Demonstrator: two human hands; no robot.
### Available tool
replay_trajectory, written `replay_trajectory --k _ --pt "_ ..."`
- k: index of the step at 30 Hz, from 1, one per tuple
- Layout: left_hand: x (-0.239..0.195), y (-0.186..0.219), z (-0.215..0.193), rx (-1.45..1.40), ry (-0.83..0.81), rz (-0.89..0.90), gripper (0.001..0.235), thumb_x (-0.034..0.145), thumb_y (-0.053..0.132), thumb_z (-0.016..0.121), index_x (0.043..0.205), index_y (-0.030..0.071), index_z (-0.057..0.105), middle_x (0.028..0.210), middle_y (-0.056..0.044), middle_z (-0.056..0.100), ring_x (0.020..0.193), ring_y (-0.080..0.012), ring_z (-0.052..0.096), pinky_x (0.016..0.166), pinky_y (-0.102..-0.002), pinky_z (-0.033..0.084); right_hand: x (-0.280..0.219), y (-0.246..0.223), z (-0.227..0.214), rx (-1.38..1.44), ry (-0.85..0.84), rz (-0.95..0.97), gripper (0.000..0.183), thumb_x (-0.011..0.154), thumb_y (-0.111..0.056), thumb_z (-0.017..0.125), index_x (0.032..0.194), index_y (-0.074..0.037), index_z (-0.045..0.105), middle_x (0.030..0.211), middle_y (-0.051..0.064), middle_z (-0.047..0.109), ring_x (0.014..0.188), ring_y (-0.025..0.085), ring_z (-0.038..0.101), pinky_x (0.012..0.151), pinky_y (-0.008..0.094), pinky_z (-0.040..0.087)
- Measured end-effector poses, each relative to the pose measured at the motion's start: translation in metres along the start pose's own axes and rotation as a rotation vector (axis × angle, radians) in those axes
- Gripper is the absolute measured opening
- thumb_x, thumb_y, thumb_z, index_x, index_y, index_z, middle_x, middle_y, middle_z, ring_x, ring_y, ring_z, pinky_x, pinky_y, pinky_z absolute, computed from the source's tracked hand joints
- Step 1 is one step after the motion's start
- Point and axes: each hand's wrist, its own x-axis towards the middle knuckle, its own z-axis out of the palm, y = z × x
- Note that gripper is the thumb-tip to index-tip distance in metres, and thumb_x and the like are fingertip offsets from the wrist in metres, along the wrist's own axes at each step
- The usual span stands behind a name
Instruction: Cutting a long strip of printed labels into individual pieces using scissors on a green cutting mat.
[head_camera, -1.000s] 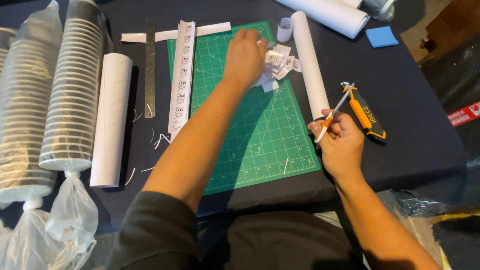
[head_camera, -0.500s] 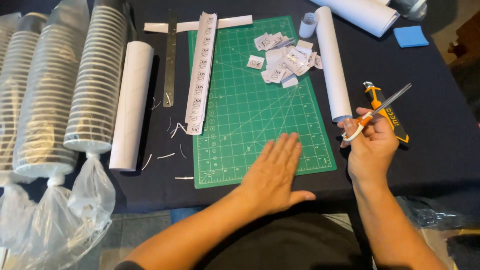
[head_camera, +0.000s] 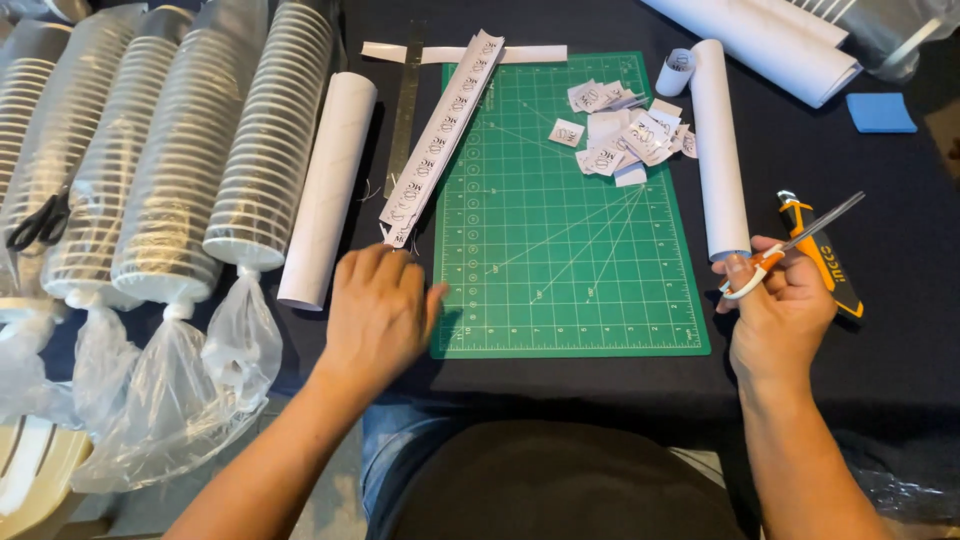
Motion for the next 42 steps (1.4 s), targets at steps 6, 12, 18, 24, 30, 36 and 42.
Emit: replay_trajectory --k 6,12,18,24,30,36,42 --pt "0.064 -0.06 0.092 -0.097 0.093 -0.118 0.008 0.089 -0.001 0.057 0.083 0.004 0.054 0.086 -0.016 0.057 0.074 -0.0403 0.055 0.059 -0.053 0.046 0.0 -0.001 0.002 -0.025 0.0 0.025 0.025 0.107 -0.009 0.071 0.128 -0.004 0.06 0.099 0.011 0.073 0.064 0.006 0.06 0.054 0.017 0.048" --pt "0.106 -0.099 0.177 -0.169 -0.249 -0.37 0.03 0.097 0.032 0.074 0.102 0.003 0.073 0.105 -0.022 0.063 0.088 -0.0448 0.067 0.083 -0.055 0.055 0.001 0.003 -0.001 -0.034 -0.01 0.021 0.027 0.107 -0.009 0.071 0.13 -0.003 0.059 0.101 0.011 0.073 0.078 0.006 0.067 0.058 0.017 0.051" --pt "0.102 -0.092 0.19 -0.132 -0.185 -0.437 0.042 0.097 0.037 0.076 0.111 -0.001 0.065 0.114 -0.02 0.057 0.097 -0.0416 0.063 0.087 -0.05 0.055 0.002 0.006 0.0 -0.033 -0.031 0.01 0.028 0.106 -0.008 0.071 0.13 0.0 0.059 0.1 0.013 0.072 0.072 0.007 0.063 0.058 0.016 0.049" --pt "0.094 -0.081 0.182 0.28 0.244 -0.191 0.012 0.081 0.002 0.061 0.073 0.01 0.056 0.086 -0.01 0.049 0.068 -0.03 0.051 0.042 -0.039 0.045 0.002 0.001 0.001 -0.037 -0.022 0.033 0.027 0.106 -0.007 0.071 0.129 -0.001 0.06 0.099 0.012 0.073 0.071 0.007 0.064 0.057 0.016 0.049" --pt "0.095 -0.088 0.195 0.205 0.087 -0.2 0.012 0.085 0.0 0.057 0.079 0.006 0.066 0.087 -0.012 0.057 0.063 -0.0295 0.058 0.046 -0.039 0.05 0.005 0.008 0.002 -0.017 -0.021 0.054 0.028 0.103 -0.005 0.072 0.127 -0.002 0.059 0.095 0.011 0.072 0.077 0.008 0.068 0.055 0.017 0.048" --pt "0.101 -0.096 0.204 0.365 0.146 -0.205 0.009 0.083 0.014 0.062 0.075 0.016 0.059 0.078 -0.005 0.053 0.053 -0.0228 0.055 0.034 -0.037 0.044 0.006 0.005 0.002 -0.045 -0.049 0.081 0.03 0.101 -0.007 0.072 0.128 -0.004 0.06 0.096 0.012 0.074 0.078 0.009 0.068 0.053 0.017 0.048" --pt "0.115 -0.12 0.218 0.332 -0.137 -0.232 0.01 0.093 0.011 0.06 0.085 0.015 0.059 0.07 -0.004 0.068 0.053 -0.0222 0.071 0.037 -0.036 0.051 0.003 0.0 0.003 -0.062 -0.06 0.089 0.032 0.1 -0.006 0.071 0.13 -0.002 0.061 0.099 0.012 0.074 0.084 0.01 0.07 0.057 0.018 0.048"
